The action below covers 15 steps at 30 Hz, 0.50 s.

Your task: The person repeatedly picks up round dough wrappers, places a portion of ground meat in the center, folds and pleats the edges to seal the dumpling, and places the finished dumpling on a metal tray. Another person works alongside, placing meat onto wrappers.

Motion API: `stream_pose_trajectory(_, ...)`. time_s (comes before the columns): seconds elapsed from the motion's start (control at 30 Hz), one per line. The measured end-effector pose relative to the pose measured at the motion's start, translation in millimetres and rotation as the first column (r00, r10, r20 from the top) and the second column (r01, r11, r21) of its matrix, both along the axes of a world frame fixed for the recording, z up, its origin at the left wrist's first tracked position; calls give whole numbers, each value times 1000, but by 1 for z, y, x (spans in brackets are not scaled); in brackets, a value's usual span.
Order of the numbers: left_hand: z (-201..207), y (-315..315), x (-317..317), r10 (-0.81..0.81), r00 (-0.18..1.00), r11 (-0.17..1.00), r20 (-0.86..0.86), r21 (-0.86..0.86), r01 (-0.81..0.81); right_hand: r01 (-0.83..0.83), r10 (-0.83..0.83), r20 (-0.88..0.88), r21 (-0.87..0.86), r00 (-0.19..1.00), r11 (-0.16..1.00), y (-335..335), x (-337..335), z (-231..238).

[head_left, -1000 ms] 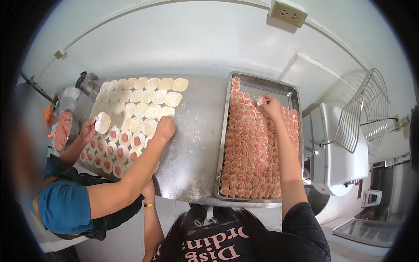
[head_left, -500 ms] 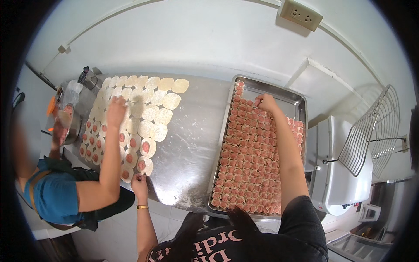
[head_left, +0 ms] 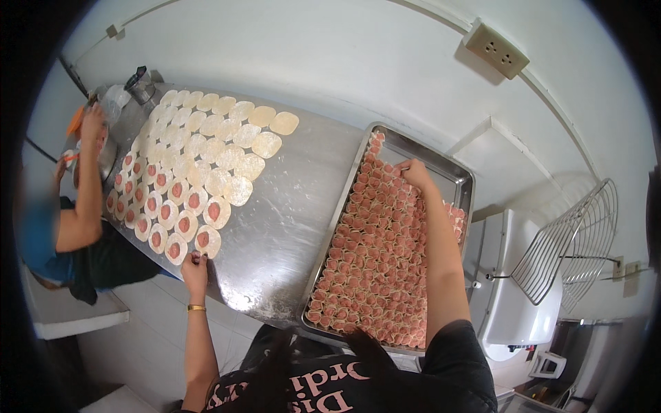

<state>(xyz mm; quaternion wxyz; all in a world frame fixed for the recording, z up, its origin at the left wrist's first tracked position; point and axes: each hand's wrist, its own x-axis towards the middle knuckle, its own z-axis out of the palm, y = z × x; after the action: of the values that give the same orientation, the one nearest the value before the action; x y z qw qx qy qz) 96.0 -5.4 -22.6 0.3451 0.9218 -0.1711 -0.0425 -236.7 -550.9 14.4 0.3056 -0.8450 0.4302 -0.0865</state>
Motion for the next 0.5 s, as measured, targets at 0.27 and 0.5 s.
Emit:
stream_pose_trajectory(0.27,2,-1,-4,22,1000,1000,-9,-12,-22,21,-21,-44,-15,999,1000,-1,1,-2)
stream_pose_trajectory(0.5,-5,6,-6,53,998,986,-36,-156,-58,3,-6,-68,-42,998,999,-2,2,-1)
